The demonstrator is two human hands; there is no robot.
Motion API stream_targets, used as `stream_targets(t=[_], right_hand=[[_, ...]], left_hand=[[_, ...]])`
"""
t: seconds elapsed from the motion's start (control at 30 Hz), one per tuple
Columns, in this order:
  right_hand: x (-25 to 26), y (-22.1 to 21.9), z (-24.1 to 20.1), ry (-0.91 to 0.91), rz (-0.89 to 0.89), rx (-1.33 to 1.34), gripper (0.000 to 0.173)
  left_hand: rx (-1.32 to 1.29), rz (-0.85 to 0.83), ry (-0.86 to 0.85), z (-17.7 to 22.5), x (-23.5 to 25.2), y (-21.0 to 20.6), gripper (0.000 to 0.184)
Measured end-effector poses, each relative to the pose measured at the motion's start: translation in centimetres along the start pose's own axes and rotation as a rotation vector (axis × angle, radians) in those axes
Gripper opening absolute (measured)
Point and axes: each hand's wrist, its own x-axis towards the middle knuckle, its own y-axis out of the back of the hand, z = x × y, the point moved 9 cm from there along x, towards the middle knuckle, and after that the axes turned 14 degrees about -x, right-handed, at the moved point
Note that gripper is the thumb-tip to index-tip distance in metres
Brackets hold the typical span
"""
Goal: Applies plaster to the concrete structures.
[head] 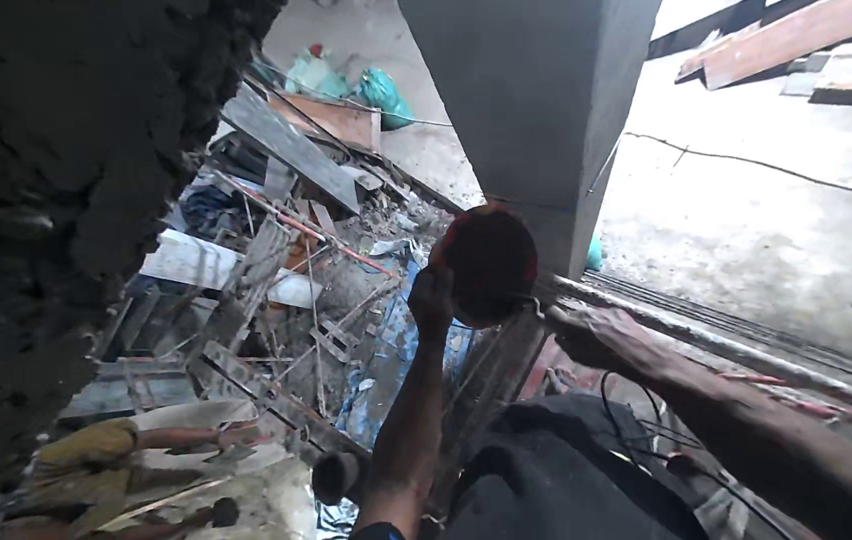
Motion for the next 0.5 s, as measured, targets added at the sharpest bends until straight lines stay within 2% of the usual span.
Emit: stream_targets(t=[0.1,0.2,0.27,0.37,0.43,0.5], right_hand=[[3.0,2.6,0.7,-0.089,0.141,-0.12,0.033],[4.0,5.3,-0.7,-0.143,0.306,-0.208,0.053],[5.4,3.2,-0.6,-0.154,0.273,-0.168,0.05],[5.5,1.3,-2.2,-0.026,0.098,-0.118,0.043],[5.0,2.8,-2.4,-0.036,0.114,-0.094,0.047],[5.3,3.1,-1.8,-0.108,0.212,-0.087,0.055]], left_hand=[[0.068,-0.042,-0.095,1.3,-0.6,-0.9,0.033],[0.084,-0.054,-0.137,1.9,-0.9,-0.8,0.03],[0.091,-0.034,-0.192,2.9,-1.2,-0.7,0.031],[0.091,0.04,-0.207,2.7,-1.1,0.4,0.032],[0.087,0.061,-0.236,2.2,-1.2,0.8,0.03],[0.075,0.072,-0.27,2.2,-1.6,1.3,0.03]])
